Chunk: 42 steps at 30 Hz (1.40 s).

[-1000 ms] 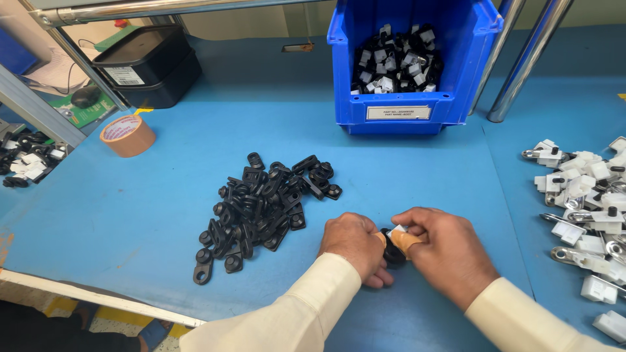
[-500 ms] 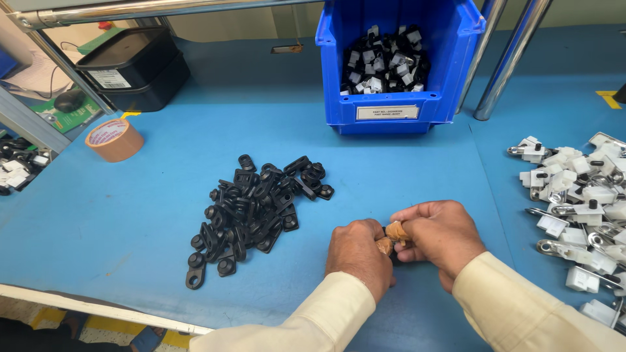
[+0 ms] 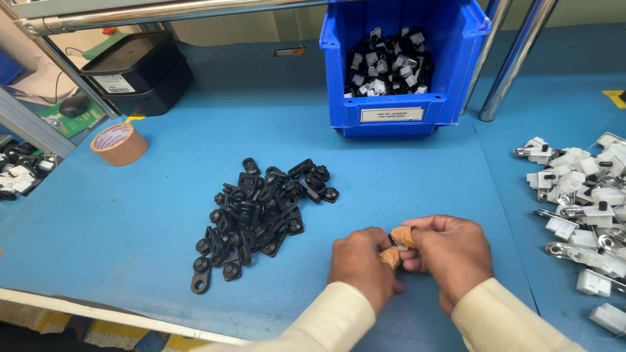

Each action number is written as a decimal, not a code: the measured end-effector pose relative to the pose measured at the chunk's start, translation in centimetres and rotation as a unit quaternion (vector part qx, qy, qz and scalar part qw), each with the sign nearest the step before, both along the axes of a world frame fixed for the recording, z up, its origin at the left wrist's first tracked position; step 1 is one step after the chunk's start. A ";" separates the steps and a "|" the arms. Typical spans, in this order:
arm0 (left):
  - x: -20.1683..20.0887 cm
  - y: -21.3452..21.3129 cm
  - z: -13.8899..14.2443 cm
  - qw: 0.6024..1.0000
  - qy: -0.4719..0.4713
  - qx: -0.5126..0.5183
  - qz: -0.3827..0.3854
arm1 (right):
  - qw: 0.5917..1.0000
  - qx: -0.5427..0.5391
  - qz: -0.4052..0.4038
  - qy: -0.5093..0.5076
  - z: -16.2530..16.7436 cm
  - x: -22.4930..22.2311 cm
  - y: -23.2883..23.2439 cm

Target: The person repeatedly picks a black plastic housing and a white plastic component with a metal spring, aligns them, and presses them together by hand. The assembled units are placed into a blue bin on the table. The person continues this cycle throughout the clip.

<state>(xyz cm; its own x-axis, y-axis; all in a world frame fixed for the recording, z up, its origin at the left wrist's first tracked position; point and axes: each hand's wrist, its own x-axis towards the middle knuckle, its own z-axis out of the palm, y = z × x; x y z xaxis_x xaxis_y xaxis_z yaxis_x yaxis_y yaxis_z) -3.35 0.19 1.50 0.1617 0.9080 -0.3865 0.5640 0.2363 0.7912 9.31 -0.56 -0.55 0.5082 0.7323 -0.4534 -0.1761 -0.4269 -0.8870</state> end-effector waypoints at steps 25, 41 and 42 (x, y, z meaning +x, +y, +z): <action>-1.4 0.3 -1.9 0.952 -0.261 -0.148 0.062 | 0.987 -0.055 0.108 0.103 -0.5 2.2 -1.9; -1.3 -0.2 -1.4 0.989 -0.131 -0.066 -0.031 | 0.983 -0.085 0.161 0.027 -1.6 2.9 -0.7; -1.4 -0.2 -1.6 0.988 -0.133 -0.062 -0.040 | 0.985 -0.076 0.153 0.022 -1.5 2.6 -0.8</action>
<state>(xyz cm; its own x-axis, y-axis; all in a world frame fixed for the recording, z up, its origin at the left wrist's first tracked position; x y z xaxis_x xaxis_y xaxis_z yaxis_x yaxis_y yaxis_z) -4.74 0.01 -0.06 0.3426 0.8363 -0.4280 0.3611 0.3033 0.8818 11.93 -1.41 -2.06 0.2511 0.7699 -0.5867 -0.0561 -0.5935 -0.8029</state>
